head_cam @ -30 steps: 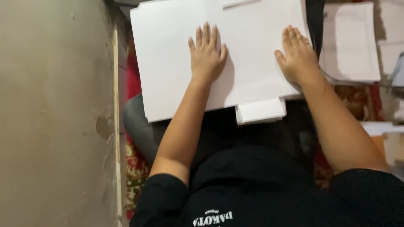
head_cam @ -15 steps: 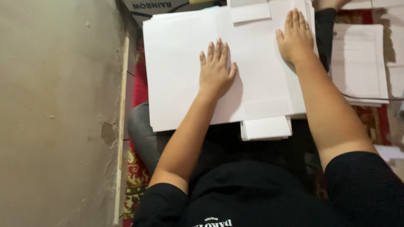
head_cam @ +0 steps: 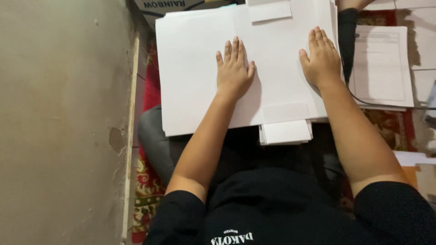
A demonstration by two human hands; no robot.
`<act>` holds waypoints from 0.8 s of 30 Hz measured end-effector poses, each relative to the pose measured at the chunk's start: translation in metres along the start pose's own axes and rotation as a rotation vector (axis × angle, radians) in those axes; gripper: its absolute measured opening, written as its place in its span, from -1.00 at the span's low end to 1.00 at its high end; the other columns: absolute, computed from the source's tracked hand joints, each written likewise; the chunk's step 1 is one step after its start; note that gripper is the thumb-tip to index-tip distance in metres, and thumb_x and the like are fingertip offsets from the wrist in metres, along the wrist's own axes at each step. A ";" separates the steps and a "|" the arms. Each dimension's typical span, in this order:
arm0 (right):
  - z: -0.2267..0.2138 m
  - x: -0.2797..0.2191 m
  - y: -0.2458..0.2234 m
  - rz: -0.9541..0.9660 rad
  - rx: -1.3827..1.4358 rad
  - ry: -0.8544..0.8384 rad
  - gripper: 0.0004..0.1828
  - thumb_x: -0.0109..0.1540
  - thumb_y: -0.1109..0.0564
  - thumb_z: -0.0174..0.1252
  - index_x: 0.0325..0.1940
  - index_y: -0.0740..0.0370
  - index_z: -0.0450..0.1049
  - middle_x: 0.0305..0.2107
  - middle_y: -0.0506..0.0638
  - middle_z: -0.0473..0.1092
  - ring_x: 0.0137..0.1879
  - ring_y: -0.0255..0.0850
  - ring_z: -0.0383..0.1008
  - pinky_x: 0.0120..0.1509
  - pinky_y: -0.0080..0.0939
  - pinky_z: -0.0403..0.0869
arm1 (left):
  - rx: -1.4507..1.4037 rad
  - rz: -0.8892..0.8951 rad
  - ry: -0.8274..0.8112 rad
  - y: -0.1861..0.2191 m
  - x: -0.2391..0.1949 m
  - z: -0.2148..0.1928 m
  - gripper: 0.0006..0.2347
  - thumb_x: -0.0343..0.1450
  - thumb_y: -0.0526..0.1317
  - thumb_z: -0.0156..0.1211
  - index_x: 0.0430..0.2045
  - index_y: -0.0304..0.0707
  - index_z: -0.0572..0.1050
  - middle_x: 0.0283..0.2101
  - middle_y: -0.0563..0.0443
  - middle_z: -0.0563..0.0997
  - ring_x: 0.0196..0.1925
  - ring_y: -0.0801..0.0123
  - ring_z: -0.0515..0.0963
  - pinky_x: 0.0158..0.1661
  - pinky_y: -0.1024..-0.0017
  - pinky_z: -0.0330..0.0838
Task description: Assembling paper folders by folding covers and inserting printed documents
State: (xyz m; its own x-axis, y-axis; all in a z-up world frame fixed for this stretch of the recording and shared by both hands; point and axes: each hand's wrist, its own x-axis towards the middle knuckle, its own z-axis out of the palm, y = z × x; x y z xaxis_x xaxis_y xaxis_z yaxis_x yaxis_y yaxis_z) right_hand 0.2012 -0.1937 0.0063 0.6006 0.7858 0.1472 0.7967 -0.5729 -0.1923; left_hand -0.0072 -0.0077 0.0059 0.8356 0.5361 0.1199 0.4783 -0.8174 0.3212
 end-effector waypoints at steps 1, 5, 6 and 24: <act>-0.003 -0.003 -0.003 0.017 0.010 0.017 -0.27 0.44 -0.05 -0.21 0.59 0.49 0.00 0.51 0.35 -0.02 0.61 0.12 -0.08 0.61 0.04 -0.08 | -0.008 0.001 -0.068 0.002 -0.003 -0.010 -0.39 0.57 0.05 -0.33 0.51 -0.30 -0.12 0.60 -0.09 -0.18 0.63 0.12 -0.26 0.50 -0.06 -0.42; -0.005 -0.004 -0.007 0.018 0.012 0.034 -0.28 0.45 -0.05 -0.20 0.59 0.47 0.01 0.51 0.34 -0.02 0.60 0.11 -0.07 0.61 0.05 -0.06 | 0.189 0.102 0.117 0.007 -0.041 0.024 -0.41 0.57 0.05 -0.19 0.47 -0.33 0.05 0.57 -0.16 -0.03 0.60 -0.04 -0.09 0.44 -0.24 -0.11; -0.004 -0.002 -0.007 0.026 0.008 0.033 -0.27 0.44 -0.06 -0.21 0.59 0.48 0.01 0.51 0.34 -0.02 0.61 0.10 -0.08 0.61 0.05 -0.07 | 0.149 0.102 0.034 0.013 -0.056 0.019 -0.42 0.57 0.02 -0.28 0.48 -0.34 -0.01 0.58 -0.16 -0.09 0.61 -0.04 -0.15 0.46 -0.21 -0.23; 0.003 0.002 -0.001 -0.005 -0.028 0.088 -0.27 0.41 -0.04 -0.10 0.56 0.52 0.08 0.48 0.39 0.04 0.57 0.17 0.02 0.59 0.08 0.01 | 0.100 -0.055 -0.142 -0.008 0.124 -0.022 -0.46 0.61 -0.07 -0.45 0.49 -0.37 -0.17 0.58 -0.11 -0.23 0.60 0.07 -0.32 0.48 -0.12 -0.41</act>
State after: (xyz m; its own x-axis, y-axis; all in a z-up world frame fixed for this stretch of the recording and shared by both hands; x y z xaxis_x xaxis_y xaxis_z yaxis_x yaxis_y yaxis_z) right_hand 0.2009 -0.1908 0.0035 0.5994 0.7659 0.2328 0.8004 -0.5765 -0.1643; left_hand 0.0860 0.0701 0.0386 0.8339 0.5510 -0.0317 0.5428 -0.8084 0.2277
